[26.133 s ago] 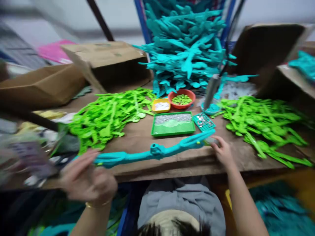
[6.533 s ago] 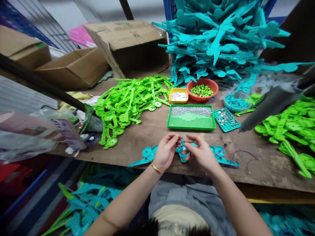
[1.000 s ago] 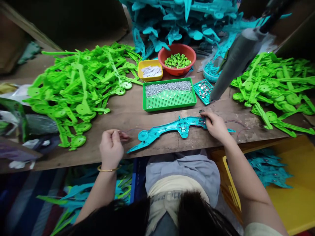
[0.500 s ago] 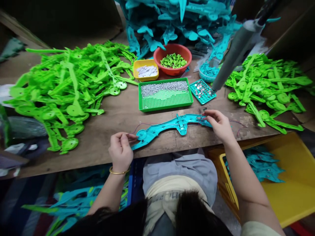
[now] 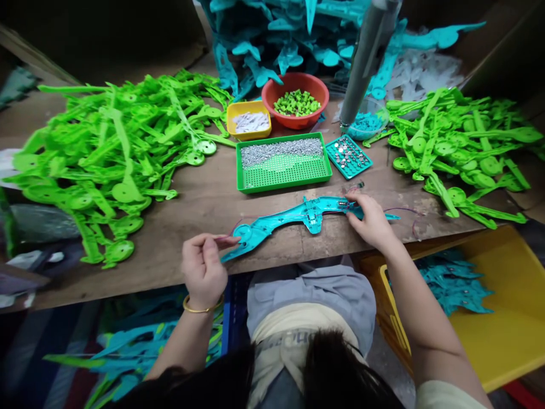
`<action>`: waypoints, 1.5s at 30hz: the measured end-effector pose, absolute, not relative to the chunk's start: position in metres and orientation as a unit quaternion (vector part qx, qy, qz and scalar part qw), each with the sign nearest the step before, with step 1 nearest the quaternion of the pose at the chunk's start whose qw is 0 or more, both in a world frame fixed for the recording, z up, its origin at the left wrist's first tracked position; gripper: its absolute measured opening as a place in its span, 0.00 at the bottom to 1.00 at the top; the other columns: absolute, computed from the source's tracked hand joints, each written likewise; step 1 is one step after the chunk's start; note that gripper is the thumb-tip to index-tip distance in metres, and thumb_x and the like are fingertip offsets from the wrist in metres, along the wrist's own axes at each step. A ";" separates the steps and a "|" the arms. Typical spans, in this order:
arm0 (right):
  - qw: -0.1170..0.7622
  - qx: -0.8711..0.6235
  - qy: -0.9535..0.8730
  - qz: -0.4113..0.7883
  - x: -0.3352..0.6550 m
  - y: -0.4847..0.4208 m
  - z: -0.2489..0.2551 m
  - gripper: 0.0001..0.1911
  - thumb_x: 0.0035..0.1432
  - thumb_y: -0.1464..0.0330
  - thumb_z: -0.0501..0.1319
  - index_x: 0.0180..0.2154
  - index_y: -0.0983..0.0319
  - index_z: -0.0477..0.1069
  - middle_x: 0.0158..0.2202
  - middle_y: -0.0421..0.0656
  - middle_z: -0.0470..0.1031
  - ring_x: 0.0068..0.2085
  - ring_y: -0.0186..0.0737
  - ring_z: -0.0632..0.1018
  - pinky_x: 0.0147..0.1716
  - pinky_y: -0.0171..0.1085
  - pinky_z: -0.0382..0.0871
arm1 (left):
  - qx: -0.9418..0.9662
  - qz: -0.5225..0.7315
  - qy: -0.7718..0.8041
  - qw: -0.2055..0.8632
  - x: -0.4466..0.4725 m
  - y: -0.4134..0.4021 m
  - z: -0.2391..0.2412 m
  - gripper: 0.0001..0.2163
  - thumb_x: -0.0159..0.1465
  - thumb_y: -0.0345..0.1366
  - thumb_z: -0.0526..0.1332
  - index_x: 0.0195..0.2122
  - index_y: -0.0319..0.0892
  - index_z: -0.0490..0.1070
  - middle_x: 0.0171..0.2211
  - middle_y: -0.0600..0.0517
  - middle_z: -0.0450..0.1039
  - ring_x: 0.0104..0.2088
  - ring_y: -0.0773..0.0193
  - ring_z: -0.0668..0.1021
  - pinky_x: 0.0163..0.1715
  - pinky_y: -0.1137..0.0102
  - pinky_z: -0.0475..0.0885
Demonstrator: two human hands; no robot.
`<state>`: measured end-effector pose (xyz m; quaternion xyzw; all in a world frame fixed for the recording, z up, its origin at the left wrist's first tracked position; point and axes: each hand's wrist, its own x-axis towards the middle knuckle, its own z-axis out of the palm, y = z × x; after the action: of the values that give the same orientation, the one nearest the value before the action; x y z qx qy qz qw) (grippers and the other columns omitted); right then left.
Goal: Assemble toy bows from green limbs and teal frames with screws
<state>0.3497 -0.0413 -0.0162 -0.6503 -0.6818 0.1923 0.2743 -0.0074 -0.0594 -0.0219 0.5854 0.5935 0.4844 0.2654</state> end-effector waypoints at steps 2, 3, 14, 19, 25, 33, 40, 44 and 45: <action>0.295 -0.654 -0.660 0.222 0.351 -0.041 -0.016 0.19 0.54 0.66 0.60 0.49 0.59 0.70 0.51 0.47 0.75 0.51 0.46 0.75 0.53 0.50 0.67 | 0.567 0.514 0.557 0.323 -0.005 -0.061 -0.014 0.10 0.70 0.44 0.50 0.40 0.43 0.62 0.34 0.51 0.75 0.34 0.62 0.82 0.37 0.63 0.79; 0.307 -0.665 -0.638 0.236 0.351 -0.041 -0.016 0.17 0.54 0.65 0.61 0.47 0.60 0.71 0.49 0.47 0.76 0.49 0.45 0.76 0.51 0.48 0.68 | 0.561 0.518 0.544 0.348 -0.004 -0.061 -0.011 0.10 0.69 0.44 0.50 0.40 0.43 0.62 0.35 0.51 0.75 0.34 0.62 0.82 0.38 0.62 0.79; 0.392 -0.670 -0.546 0.315 0.356 -0.041 -0.003 0.11 0.51 0.64 0.62 0.37 0.61 0.73 0.38 0.44 0.78 0.37 0.40 0.78 0.41 0.42 0.72 | 0.656 0.393 0.609 0.209 -0.006 -0.053 -0.030 0.08 0.69 0.38 0.51 0.41 0.43 0.68 0.39 0.48 0.78 0.41 0.62 0.80 0.41 0.67 0.74; 0.460 -0.563 -0.578 0.370 0.339 -0.015 -0.002 0.17 0.55 0.66 0.60 0.49 0.57 0.68 0.49 0.45 0.76 0.50 0.42 0.77 0.52 0.47 0.70 | 0.530 0.498 0.561 0.394 -0.007 -0.046 -0.032 0.10 0.68 0.45 0.53 0.39 0.44 0.63 0.37 0.49 0.76 0.40 0.60 0.81 0.42 0.61 0.77; 0.340 -0.631 -0.624 0.312 0.351 0.004 -0.027 0.19 0.54 0.75 0.49 0.47 0.63 0.67 0.45 0.49 0.78 0.46 0.41 0.79 0.50 0.47 0.71 | 0.452 0.535 0.666 0.257 -0.058 -0.021 -0.035 0.09 0.65 0.43 0.54 0.36 0.43 0.62 0.26 0.55 0.70 0.25 0.68 0.77 0.31 0.69 0.76; 0.266 -0.609 -0.747 0.002 0.274 -0.039 0.056 0.14 0.57 0.74 0.51 0.40 0.61 0.72 0.41 0.52 0.77 0.46 0.53 0.76 0.48 0.51 0.67 | 0.642 0.407 0.641 0.108 -0.053 -0.052 0.020 0.07 0.67 0.37 0.53 0.38 0.43 0.69 0.31 0.52 0.71 0.32 0.65 0.75 0.36 0.70 0.70; 0.306 -0.347 -0.878 0.123 0.156 -0.033 0.035 0.12 0.64 0.67 0.55 0.48 0.60 0.70 0.45 0.47 0.77 0.50 0.45 0.75 0.62 0.55 0.56 | 0.779 0.346 0.506 0.129 -0.013 -0.068 0.043 0.07 0.68 0.30 0.50 0.39 0.42 0.67 0.32 0.49 0.70 0.34 0.64 0.73 0.36 0.69 0.70; 0.364 -0.342 -0.825 0.265 0.164 -0.020 0.019 0.07 0.63 0.66 0.58 0.39 0.57 0.74 0.40 0.42 0.79 0.47 0.42 0.77 0.62 0.57 0.56 | 0.785 0.341 0.477 0.199 -0.045 -0.034 0.033 0.04 0.68 0.33 0.54 0.38 0.42 0.67 0.33 0.51 0.71 0.35 0.66 0.74 0.37 0.71 0.70; 0.392 -0.351 -0.786 0.323 0.169 -0.018 0.016 0.07 0.63 0.66 0.58 0.40 0.57 0.74 0.39 0.41 0.79 0.45 0.41 0.78 0.59 0.55 0.62 | 0.776 0.339 0.497 0.189 -0.060 -0.017 0.029 0.03 0.66 0.35 0.57 0.38 0.42 0.67 0.34 0.51 0.71 0.36 0.65 0.74 0.38 0.70 0.71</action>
<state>0.1695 -0.0181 0.0160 -0.3510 -0.7865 0.3233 0.3921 -0.0596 -0.0170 0.0291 0.7760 0.4972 0.3388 0.1892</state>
